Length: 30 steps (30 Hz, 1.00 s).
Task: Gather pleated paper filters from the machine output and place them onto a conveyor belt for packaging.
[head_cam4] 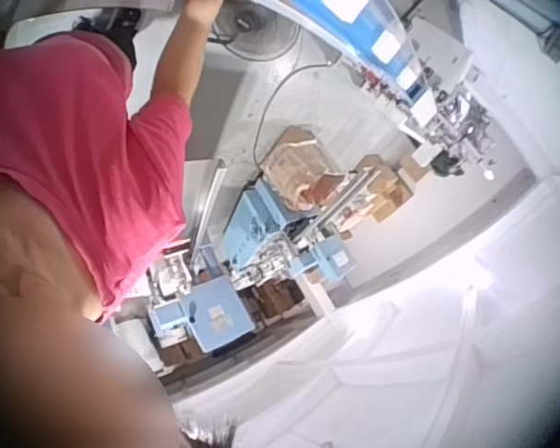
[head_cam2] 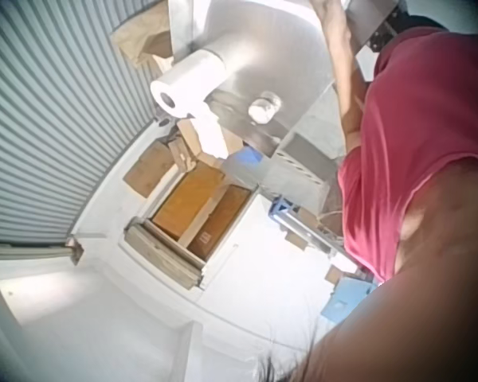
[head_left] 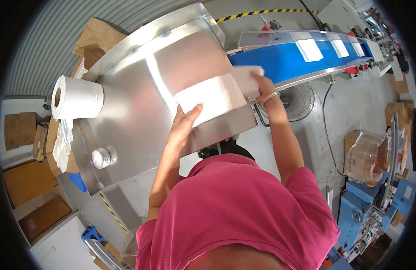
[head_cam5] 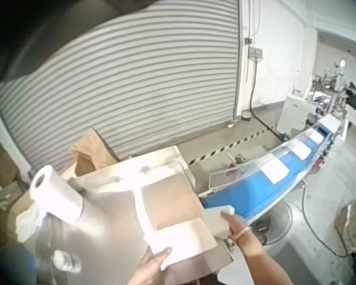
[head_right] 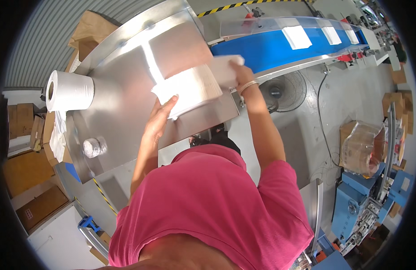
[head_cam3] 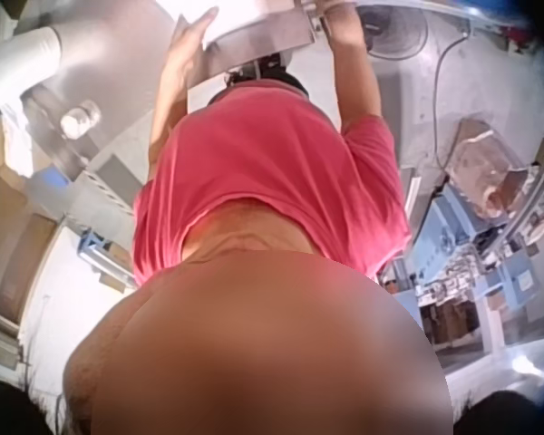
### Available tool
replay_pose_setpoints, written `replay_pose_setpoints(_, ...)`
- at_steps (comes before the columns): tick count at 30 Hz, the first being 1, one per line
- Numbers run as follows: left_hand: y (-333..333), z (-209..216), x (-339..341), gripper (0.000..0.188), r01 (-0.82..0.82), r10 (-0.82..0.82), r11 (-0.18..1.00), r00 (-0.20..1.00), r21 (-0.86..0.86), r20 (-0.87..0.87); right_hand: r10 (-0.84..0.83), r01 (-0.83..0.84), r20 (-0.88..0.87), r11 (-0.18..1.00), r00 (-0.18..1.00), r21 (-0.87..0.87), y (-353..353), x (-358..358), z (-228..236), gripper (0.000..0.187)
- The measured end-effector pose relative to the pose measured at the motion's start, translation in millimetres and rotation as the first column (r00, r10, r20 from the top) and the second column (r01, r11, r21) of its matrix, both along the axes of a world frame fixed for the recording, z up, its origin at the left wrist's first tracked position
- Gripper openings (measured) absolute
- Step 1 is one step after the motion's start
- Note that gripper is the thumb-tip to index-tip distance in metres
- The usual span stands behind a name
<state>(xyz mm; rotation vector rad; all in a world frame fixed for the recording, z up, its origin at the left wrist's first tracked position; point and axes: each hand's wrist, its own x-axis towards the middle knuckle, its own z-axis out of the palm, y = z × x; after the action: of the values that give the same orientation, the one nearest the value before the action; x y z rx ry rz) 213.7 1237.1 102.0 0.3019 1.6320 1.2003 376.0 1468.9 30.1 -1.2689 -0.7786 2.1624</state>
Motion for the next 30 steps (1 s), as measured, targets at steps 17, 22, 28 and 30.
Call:
replay_pose_setpoints(17,14,8,13,0.114,0.005,-0.005,1.0,1.0,-0.022,0.003,0.259,-0.267,0.091,0.96,0.962,0.086,-41,-28,47,0.051)
replay_pose_setpoints(22,11,6,13,0.114,-0.042,0.042,0.999,0.999,-0.01,0.017,0.343,-0.766,0.709,0.471,0.616,0.438,-39,-14,46,0.056)
replay_pose_setpoints(28,10,4,13,0.114,-0.049,0.049,0.999,0.998,-0.018,0.026,0.338,-0.766,0.714,0.475,0.614,0.433,-40,-13,54,0.049)
replay_pose_setpoints(30,10,2,12,0.114,-0.038,0.039,0.999,0.999,-0.004,0.022,0.29,-0.787,0.773,0.471,0.564,0.398,-34,-12,45,0.047)
